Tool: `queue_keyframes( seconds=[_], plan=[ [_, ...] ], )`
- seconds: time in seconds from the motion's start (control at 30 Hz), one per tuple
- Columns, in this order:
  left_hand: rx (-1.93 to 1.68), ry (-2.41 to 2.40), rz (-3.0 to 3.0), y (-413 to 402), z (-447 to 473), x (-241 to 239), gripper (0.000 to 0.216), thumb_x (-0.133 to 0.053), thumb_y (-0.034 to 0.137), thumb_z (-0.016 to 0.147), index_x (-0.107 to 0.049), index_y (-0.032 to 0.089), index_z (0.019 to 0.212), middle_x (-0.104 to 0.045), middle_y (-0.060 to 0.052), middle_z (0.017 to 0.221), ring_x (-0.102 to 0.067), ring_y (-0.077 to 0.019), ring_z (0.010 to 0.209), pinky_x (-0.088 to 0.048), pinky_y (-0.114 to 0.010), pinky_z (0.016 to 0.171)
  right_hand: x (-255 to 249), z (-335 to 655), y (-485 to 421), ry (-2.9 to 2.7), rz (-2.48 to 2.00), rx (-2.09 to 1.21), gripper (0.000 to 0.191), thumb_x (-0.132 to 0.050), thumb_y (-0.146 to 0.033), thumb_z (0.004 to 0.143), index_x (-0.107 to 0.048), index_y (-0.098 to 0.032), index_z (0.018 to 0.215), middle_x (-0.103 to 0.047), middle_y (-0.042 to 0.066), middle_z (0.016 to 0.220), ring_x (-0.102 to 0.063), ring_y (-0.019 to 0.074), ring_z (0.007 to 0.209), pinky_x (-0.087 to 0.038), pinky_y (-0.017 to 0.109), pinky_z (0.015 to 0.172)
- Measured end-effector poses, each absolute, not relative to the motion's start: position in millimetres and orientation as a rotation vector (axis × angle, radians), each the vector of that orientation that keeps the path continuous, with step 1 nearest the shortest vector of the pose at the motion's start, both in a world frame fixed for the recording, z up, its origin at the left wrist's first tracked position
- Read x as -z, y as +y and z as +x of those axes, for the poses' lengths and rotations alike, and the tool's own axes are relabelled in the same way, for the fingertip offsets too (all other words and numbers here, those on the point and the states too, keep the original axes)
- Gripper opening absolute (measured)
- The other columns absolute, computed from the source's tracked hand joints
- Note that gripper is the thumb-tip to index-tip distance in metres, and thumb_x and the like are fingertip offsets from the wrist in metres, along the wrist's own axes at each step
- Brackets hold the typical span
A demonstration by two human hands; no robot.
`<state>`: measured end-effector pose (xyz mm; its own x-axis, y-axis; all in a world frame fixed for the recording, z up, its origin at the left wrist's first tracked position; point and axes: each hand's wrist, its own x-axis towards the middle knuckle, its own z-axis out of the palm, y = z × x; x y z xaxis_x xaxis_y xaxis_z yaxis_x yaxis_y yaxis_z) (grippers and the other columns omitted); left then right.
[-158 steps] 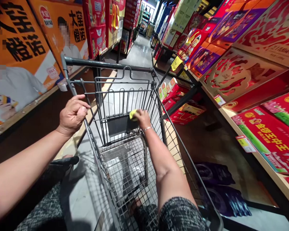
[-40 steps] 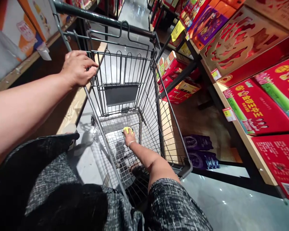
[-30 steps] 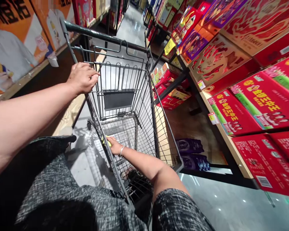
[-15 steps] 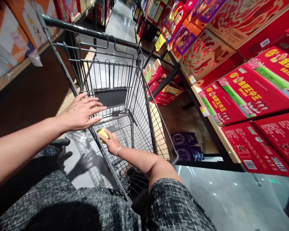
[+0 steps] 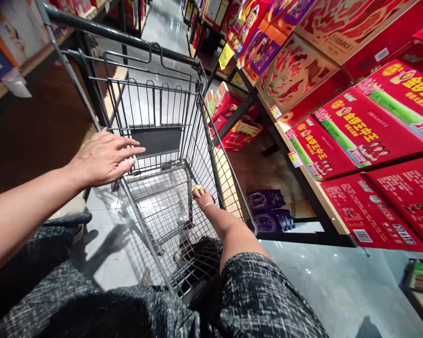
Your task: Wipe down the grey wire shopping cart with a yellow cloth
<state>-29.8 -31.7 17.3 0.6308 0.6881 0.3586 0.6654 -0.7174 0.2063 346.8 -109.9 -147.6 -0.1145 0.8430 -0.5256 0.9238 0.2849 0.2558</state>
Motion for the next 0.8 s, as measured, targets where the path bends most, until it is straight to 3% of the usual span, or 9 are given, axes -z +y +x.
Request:
queue_keyframes(
  seconds=[0.23,0.43,0.57,0.7,0.8],
  plan=[
    [-0.574,1.240,2.805,-9,-18,-21,0.051,-0.027,0.049,0.094,-0.061,0.035,0.130,-0.066,-0.001,0.121,-0.058,-0.0258,0.108,-0.032,-0.045,0.102,58,354,-55,1.962,1.741,-0.178,0.055,-0.031,-0.019,0.095,-0.043,-0.032,0.148,-0.020,0.004,0.161,-0.026,0.0376,0.132,-0.032,0.055,0.101],
    [-0.598,1.231,2.852,17,-17,-14,0.053,-0.026,0.047,0.093,-0.068,0.031,0.121,-0.069,-0.003,0.113,-0.058,-0.0251,0.104,-0.032,-0.043,0.101,-11,368,-33,1.969,1.884,-0.640,0.061,-0.025,-0.022,0.097,-0.016,-0.031,0.158,-0.010,0.005,0.164,-0.024,0.0404,0.129,-0.033,0.056,0.095],
    [-0.670,1.201,2.787,27,-17,-10,0.052,-0.028,0.047,0.091,-0.070,0.031,0.117,-0.070,-0.003,0.108,-0.058,-0.0259,0.106,-0.031,-0.044,0.103,20,360,-41,1.950,1.816,-0.472,0.062,-0.023,-0.018,0.096,-0.018,-0.025,0.158,-0.011,0.006,0.164,-0.021,0.0392,0.133,-0.032,0.056,0.097],
    [-0.728,1.192,2.683,26,-16,-9,0.048,-0.032,0.044,0.089,-0.072,0.036,0.115,-0.070,0.000,0.108,-0.057,-0.0276,0.111,-0.029,-0.048,0.106,85,343,-63,1.833,1.738,-0.112,0.057,-0.027,-0.016,0.096,-0.039,-0.027,0.150,-0.011,0.005,0.164,-0.020,0.0381,0.138,-0.033,0.056,0.101],
    [-0.725,1.188,2.638,22,-15,-13,0.048,-0.033,0.044,0.088,-0.073,0.036,0.114,-0.069,0.000,0.110,-0.056,-0.0286,0.111,-0.029,-0.049,0.107,125,329,-81,1.770,1.771,0.141,0.057,-0.038,-0.015,0.094,-0.038,-0.025,0.150,-0.017,0.012,0.161,-0.030,0.0356,0.134,-0.038,0.053,0.098]
  ],
)
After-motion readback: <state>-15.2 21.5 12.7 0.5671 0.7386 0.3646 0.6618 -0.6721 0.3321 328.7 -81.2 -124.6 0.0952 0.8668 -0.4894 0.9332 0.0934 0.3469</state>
